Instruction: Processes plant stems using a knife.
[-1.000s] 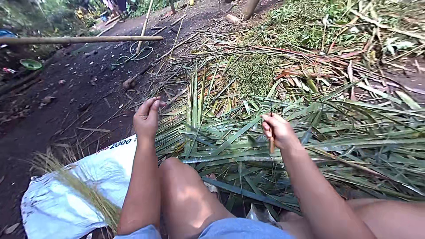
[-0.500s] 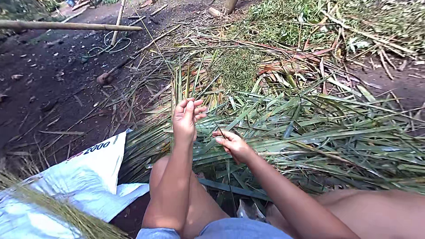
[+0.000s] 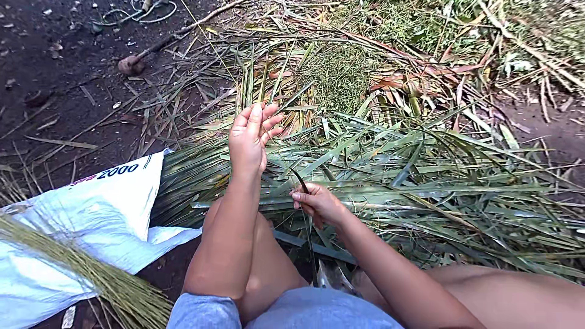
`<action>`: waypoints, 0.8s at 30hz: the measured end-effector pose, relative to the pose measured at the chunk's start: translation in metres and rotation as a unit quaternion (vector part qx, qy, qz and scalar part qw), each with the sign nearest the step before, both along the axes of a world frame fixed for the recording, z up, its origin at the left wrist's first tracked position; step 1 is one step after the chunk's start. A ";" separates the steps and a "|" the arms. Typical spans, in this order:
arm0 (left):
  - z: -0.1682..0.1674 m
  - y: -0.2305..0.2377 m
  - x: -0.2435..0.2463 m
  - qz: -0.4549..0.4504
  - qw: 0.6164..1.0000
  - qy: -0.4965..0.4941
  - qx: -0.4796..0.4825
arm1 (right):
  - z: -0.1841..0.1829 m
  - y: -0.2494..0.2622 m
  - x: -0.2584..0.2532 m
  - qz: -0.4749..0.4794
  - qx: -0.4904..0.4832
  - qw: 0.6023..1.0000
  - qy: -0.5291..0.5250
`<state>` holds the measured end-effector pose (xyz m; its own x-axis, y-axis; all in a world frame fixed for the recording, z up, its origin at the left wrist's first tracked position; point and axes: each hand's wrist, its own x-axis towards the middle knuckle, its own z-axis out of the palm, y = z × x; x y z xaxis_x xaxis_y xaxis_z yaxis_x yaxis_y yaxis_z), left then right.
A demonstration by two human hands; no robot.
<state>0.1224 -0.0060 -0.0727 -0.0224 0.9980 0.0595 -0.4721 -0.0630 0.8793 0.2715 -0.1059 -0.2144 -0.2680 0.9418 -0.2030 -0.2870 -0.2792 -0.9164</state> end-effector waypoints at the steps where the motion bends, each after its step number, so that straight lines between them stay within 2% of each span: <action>1: 0.000 0.000 0.000 0.000 1.000 0.006 0.000 | 0.001 0.000 0.000 -0.002 0.001 1.000 0.006; 7: -0.015 -0.014 0.014 -0.076 0.996 0.051 0.018 | 0.010 0.001 0.002 -0.027 -0.001 0.999 0.034; 12: -0.030 -0.033 0.019 -0.165 0.962 0.210 0.059 | 0.022 0.001 0.004 -0.088 -0.010 0.993 0.072; 19: -0.040 -0.038 0.033 -0.164 0.939 0.298 0.057 | 0.038 0.006 0.018 -0.229 -0.008 0.971 0.063; 21: -0.043 -0.036 0.033 -0.167 0.937 0.298 0.071 | 0.042 0.007 0.028 -0.278 0.035 0.960 0.022; 24: -0.046 -0.036 0.036 -0.164 0.928 0.321 0.096 | 0.045 0.005 0.044 -0.292 0.190 0.934 -0.081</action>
<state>0.1582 -0.0421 -0.1186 0.3830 0.9141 0.1328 0.1231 -0.1930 0.9734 0.3151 -0.1014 -0.1695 0.3188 0.9302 0.1819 -0.1379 0.2353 -0.9621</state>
